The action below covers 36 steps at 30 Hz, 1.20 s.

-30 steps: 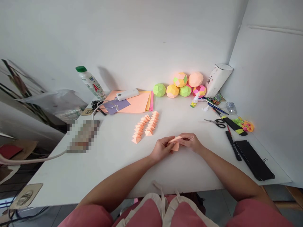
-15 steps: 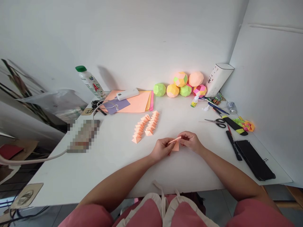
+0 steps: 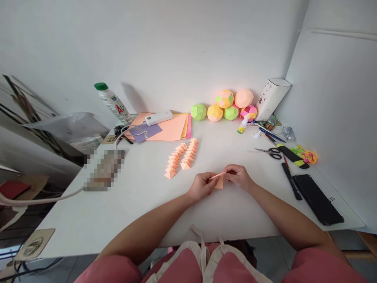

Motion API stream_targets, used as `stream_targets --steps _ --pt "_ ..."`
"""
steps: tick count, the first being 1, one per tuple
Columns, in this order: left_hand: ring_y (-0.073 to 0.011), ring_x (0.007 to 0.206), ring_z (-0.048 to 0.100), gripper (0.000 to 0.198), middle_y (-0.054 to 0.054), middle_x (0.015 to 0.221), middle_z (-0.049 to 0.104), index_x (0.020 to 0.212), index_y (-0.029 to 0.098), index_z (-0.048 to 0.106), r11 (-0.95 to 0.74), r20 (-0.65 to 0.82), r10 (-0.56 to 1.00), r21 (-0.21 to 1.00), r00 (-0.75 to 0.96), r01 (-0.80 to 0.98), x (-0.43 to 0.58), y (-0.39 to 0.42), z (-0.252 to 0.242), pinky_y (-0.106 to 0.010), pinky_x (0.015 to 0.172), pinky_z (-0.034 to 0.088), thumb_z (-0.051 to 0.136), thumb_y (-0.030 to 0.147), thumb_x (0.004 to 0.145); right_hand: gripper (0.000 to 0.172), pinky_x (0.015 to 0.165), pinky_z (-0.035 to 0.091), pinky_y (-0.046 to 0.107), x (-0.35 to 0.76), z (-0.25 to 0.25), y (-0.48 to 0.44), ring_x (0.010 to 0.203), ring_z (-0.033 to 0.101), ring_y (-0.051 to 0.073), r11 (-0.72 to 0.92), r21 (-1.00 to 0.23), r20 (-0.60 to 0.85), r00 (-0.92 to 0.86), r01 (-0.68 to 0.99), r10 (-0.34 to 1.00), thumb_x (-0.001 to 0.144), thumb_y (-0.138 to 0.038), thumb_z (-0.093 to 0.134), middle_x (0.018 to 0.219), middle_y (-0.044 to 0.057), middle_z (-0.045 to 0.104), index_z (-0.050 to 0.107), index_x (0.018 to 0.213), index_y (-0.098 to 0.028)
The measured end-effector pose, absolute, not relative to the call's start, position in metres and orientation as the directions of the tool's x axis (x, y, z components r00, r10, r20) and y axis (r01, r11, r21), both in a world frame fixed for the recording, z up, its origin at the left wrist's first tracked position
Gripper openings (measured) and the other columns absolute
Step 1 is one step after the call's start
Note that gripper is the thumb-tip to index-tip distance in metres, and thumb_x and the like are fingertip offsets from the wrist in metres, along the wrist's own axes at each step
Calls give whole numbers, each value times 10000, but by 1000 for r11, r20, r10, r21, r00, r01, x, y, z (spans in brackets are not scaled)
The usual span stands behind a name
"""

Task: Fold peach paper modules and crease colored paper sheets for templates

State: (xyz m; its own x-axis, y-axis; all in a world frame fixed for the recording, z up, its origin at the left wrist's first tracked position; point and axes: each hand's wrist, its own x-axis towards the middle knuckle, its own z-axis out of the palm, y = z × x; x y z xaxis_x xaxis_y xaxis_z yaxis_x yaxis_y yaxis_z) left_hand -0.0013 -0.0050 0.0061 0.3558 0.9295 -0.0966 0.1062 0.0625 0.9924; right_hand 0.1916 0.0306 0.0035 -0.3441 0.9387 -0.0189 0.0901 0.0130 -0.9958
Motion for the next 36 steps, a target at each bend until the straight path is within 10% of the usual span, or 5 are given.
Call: stream_targets --steps 25,36 --pt "-66 416 416 394 53 523 492 906 150 671 136 -154 928 988 339 78 -1 -3 5 -202 418 324 633 527 797 254 612 499 297 190 0 25 702 597 158 252 -958 173 -420 140 891 817 -452 657 834 50 664 686 888 -210" --pt "-64 411 413 502 57 492 492 795 159 595 141 -138 944 990 301 11 -1 -2 6 -203 420 305 641 656 740 242 508 519 250 191 -1 24 545 627 123 88 -992 47 -389 89 920 802 -430 683 700 8 671 690 836 -191"
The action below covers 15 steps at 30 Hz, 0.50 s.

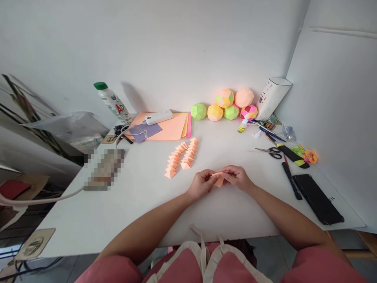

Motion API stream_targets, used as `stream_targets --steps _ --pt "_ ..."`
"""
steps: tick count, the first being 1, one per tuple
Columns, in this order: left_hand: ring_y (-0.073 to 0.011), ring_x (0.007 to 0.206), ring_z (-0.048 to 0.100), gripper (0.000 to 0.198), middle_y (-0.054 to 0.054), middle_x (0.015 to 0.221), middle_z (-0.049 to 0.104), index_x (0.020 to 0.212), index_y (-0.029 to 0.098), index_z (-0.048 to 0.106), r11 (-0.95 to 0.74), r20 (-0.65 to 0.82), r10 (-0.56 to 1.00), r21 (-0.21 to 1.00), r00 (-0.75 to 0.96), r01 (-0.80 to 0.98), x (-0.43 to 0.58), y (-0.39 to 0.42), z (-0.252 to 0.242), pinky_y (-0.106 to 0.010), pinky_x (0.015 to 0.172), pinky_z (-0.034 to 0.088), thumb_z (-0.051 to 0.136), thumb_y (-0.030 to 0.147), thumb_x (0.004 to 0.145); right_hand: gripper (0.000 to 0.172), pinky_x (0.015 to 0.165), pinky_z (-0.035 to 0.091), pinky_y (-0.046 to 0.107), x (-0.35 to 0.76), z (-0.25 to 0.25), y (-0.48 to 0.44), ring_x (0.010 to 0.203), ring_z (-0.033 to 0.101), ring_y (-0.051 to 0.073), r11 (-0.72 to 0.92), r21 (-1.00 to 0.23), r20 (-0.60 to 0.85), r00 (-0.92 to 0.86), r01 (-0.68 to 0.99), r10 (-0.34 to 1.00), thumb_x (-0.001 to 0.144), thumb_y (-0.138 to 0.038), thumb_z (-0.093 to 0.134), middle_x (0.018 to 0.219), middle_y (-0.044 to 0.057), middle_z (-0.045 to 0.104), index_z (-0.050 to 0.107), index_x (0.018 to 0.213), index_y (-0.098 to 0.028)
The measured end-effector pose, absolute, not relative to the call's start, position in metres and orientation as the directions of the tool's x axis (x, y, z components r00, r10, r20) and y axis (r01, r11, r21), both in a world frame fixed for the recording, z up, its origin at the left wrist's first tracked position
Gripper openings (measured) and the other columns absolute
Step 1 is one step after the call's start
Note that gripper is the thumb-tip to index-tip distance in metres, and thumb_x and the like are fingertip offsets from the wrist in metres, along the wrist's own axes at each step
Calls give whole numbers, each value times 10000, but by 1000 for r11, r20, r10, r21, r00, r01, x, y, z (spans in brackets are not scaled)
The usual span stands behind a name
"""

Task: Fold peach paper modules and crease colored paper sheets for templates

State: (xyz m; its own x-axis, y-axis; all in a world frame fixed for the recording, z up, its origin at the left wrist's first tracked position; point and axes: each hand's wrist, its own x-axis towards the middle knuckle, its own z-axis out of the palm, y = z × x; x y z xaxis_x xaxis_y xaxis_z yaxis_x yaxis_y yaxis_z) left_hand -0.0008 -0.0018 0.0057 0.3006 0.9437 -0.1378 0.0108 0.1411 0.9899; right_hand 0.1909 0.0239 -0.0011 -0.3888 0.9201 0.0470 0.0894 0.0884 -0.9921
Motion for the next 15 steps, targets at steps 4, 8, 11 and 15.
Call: stream_targets --steps 4,8,11,15 --pt "-61 398 404 519 57 493 484 776 156 595 144 -136 943 990 305 -5 0 -1 2 -201 407 286 647 670 726 253 488 487 236 191 -2 25 534 620 120 67 -993 19 -416 100 909 793 -439 692 662 5 664 692 797 -186" --pt "-59 390 398 533 52 503 492 771 154 602 143 -127 942 989 311 -31 0 0 1 -202 393 278 646 683 718 282 487 471 234 193 -4 27 531 612 118 45 -993 -5 -424 108 905 789 -459 693 650 8 661 690 787 -177" --pt "-58 394 406 526 45 527 511 753 156 604 139 -115 941 989 318 -55 -1 0 3 -204 390 291 653 678 716 288 497 475 235 194 -5 28 537 610 116 33 -993 -18 -437 110 899 787 -461 696 665 12 667 691 789 -173" --pt "-58 398 405 506 31 550 539 737 156 622 131 -98 938 988 331 -77 -1 1 4 -208 387 297 654 661 729 297 503 484 237 193 -4 29 536 604 112 21 -995 -25 -446 99 895 779 -471 701 668 12 667 693 787 -174"
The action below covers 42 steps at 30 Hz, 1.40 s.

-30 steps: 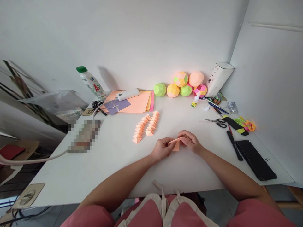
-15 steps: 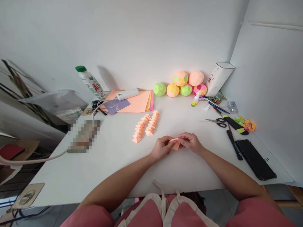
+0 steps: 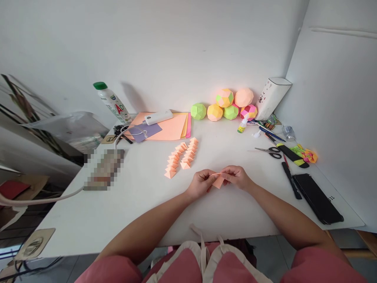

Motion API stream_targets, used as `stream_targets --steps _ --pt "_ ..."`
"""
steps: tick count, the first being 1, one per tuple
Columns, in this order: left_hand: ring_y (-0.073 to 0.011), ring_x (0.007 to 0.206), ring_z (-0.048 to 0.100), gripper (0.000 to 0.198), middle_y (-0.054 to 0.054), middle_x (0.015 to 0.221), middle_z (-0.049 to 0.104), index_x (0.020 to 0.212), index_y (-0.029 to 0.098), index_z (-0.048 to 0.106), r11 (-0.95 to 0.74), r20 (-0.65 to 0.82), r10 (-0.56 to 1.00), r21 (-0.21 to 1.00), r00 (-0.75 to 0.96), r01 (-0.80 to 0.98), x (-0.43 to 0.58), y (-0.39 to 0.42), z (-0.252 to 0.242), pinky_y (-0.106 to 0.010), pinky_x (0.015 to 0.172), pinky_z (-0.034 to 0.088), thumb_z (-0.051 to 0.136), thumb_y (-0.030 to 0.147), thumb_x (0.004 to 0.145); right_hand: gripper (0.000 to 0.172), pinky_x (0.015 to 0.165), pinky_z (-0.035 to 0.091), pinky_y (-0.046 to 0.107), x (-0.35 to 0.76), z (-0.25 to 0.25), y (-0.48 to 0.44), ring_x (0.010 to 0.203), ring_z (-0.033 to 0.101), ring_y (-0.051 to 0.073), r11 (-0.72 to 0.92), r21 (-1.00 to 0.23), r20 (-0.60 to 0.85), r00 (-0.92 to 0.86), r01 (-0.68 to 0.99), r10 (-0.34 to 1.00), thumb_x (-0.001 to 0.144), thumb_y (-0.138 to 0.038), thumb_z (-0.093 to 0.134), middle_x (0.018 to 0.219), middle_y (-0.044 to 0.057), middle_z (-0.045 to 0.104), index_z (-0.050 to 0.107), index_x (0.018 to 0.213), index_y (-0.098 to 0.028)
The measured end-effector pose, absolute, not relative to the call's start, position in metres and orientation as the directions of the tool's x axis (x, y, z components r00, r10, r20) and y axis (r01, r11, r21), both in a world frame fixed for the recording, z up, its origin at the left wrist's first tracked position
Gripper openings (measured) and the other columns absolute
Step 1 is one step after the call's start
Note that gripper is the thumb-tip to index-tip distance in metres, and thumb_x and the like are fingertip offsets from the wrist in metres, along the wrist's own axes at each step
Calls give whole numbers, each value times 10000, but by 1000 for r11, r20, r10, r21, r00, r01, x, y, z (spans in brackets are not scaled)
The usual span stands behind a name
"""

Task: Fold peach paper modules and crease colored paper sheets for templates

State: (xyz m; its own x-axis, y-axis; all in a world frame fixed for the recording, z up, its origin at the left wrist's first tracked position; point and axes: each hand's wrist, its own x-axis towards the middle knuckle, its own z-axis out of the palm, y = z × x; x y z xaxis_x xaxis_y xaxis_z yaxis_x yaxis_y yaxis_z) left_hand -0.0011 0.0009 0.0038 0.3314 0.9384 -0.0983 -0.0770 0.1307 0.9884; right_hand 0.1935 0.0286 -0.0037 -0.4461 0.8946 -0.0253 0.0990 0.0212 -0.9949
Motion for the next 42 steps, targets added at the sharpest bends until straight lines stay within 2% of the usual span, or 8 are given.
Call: stream_targets --steps 7,11,14,18,26,35,42 --pt "-73 438 414 444 18 560 534 769 163 688 107 -73 940 991 335 -83 -2 1 1 -222 412 325 627 603 785 278 507 496 243 192 -1 28 537 608 113 9 -996 -34 -451 93 892 780 -455 704 670 10 670 690 787 -177" --pt "-88 538 490 385 -6 707 557 766 175 699 67 -41 955 995 294 -77 -2 0 3 -242 500 414 640 555 782 280 507 504 249 193 0 28 537 607 115 4 -995 -39 -444 96 895 777 -456 707 677 11 670 689 781 -177" --pt "-94 586 518 350 -15 782 572 756 175 653 60 -40 965 996 259 -73 -1 0 5 -242 528 430 657 524 764 273 512 507 244 194 -1 28 538 604 108 -1 -995 -47 -450 103 892 780 -449 707 679 9 666 695 788 -177" --pt "-100 611 520 281 6 684 582 728 171 577 90 -75 968 995 238 -52 0 -1 6 -226 560 418 675 434 749 290 541 537 262 192 -2 27 559 617 117 -22 -992 -76 -446 126 892 764 -462 717 699 15 669 709 800 -175" --pt "-70 545 442 202 48 600 511 675 168 544 136 -126 978 990 166 -46 2 -1 7 -205 523 356 659 333 694 313 542 541 263 192 -2 26 552 613 117 -32 -990 -92 -450 140 888 762 -478 712 699 19 673 718 821 -171" --pt "-73 522 435 216 52 601 482 683 181 527 172 -165 983 980 79 -98 2 -1 6 -206 488 383 643 363 676 316 504 506 249 194 -6 30 515 599 115 -27 -991 -81 -415 135 906 756 -479 720 623 -4 633 692 801 -168" --pt "-65 525 437 259 51 672 483 800 189 514 166 -158 984 980 86 -105 -1 0 3 -212 509 405 589 433 759 311 506 497 238 193 -3 29 503 594 105 -57 -991 -101 -390 124 915 750 -472 728 599 -18 613 677 783 -166"
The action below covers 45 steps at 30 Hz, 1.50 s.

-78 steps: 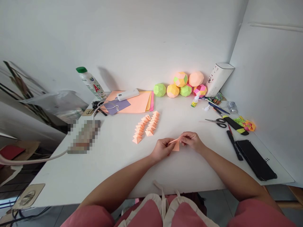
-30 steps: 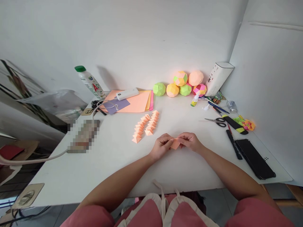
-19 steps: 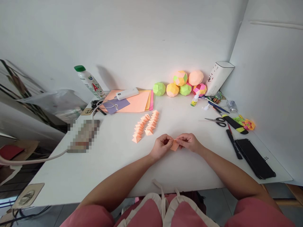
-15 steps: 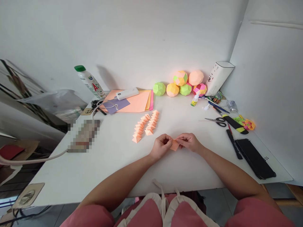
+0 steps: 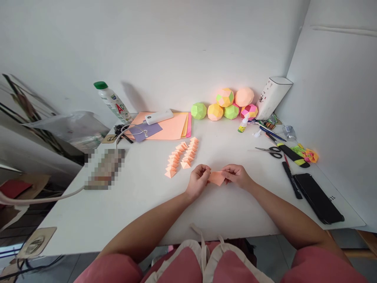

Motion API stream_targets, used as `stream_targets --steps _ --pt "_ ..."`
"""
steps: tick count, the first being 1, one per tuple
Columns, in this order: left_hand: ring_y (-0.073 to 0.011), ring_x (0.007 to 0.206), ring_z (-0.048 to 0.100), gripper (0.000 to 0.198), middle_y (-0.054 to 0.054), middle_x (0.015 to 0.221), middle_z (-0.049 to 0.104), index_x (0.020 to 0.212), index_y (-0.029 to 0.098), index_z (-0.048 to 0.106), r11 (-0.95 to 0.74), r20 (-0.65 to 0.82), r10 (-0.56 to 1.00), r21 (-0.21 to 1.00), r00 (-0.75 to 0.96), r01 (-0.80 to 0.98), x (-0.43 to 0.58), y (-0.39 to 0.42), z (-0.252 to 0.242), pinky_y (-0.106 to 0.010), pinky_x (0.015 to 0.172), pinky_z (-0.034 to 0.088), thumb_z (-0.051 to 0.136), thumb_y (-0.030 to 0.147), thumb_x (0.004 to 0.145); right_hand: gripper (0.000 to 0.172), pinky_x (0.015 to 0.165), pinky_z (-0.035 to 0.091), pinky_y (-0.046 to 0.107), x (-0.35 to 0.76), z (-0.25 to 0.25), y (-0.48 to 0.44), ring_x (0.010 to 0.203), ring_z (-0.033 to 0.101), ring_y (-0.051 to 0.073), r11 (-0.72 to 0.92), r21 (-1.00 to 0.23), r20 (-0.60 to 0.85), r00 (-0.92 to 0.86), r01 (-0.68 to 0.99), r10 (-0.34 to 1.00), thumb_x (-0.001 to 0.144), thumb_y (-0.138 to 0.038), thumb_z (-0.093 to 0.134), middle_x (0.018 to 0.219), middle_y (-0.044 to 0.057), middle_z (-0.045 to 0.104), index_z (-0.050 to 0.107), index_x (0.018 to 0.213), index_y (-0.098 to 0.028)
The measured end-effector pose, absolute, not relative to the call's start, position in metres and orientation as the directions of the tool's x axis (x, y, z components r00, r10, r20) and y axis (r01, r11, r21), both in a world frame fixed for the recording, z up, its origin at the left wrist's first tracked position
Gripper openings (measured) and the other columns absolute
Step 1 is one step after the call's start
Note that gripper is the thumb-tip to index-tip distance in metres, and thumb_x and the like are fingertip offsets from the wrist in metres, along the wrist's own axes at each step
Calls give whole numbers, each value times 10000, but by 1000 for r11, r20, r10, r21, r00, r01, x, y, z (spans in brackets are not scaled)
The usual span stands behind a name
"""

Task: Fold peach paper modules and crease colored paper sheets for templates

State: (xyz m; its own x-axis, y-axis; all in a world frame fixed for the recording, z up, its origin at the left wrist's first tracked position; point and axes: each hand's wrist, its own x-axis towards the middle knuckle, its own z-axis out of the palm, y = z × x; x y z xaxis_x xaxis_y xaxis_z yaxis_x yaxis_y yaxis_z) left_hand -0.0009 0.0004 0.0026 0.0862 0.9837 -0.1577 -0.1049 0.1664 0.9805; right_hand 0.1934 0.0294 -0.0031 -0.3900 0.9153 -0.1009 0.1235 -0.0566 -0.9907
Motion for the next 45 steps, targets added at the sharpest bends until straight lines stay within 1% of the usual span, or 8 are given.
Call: stream_targets --steps 5,9,15,21,28,36,41,45 --pt "-107 636 518 285 7 699 581 783 166 590 116 -107 969 993 221 -30 1 -1 2 -228 587 419 657 438 733 284 574 546 273 193 -3 27 603 620 128 -38 -992 -89 -451 121 888 778 -455 701 716 19 668 694 808 -172" --pt "-95 600 469 254 21 654 555 745 168 580 83 -86 971 996 224 26 2 -1 -1 -217 554 364 645 413 745 248 591 540 274 193 -5 26 623 614 127 16 -987 -62 -468 161 881 798 -427 679 769 23 661 689 806 -180" --pt "-78 546 397 200 43 589 498 698 171 572 60 -74 969 996 235 64 3 0 1 -207 512 318 632 361 716 157 553 465 248 191 -4 25 603 577 118 95 -971 -20 -469 221 883 795 -343 643 702 -1 626 643 754 -192" --pt "-76 531 372 176 50 567 463 656 176 538 67 -80 971 996 227 65 3 -3 7 -210 508 311 606 337 685 83 481 377 229 190 1 24 526 490 96 49 -973 -54 -432 224 900 714 -234 644 592 -29 575 588 672 -190" --pt "-77 540 377 190 53 587 426 670 182 505 86 -92 978 996 187 38 1 -2 4 -210 517 316 595 348 696 146 538 465 255 192 6 25 560 546 111 -11 -990 -70 -424 140 903 766 -316 604 627 -19 583 537 711 -198" --pt "-95 590 468 197 20 665 567 718 180 555 87 -92 970 996 227 35 3 -4 9 -219 553 373 623 364 706 191 551 458 256 192 3 26 599 567 122 9 -988 -67 -478 155 876 777 -366 656 662 -4 602 592 731 -193" --pt "-80 558 423 189 38 620 517 677 177 543 83 -87 973 996 215 29 2 -4 8 -213 534 348 632 342 699 196 533 439 257 192 5 26 582 547 122 4 -987 -71 -461 158 885 750 -356 670 637 -4 595 593 680 -190" --pt "-68 525 407 253 48 603 478 683 176 525 102 -100 975 995 197 -2 1 -3 5 -206 500 329 647 394 720 226 529 433 256 193 5 26 552 529 114 -22 -992 -76 -434 127 898 753 -382 667 601 -21 572 556 687 -197"
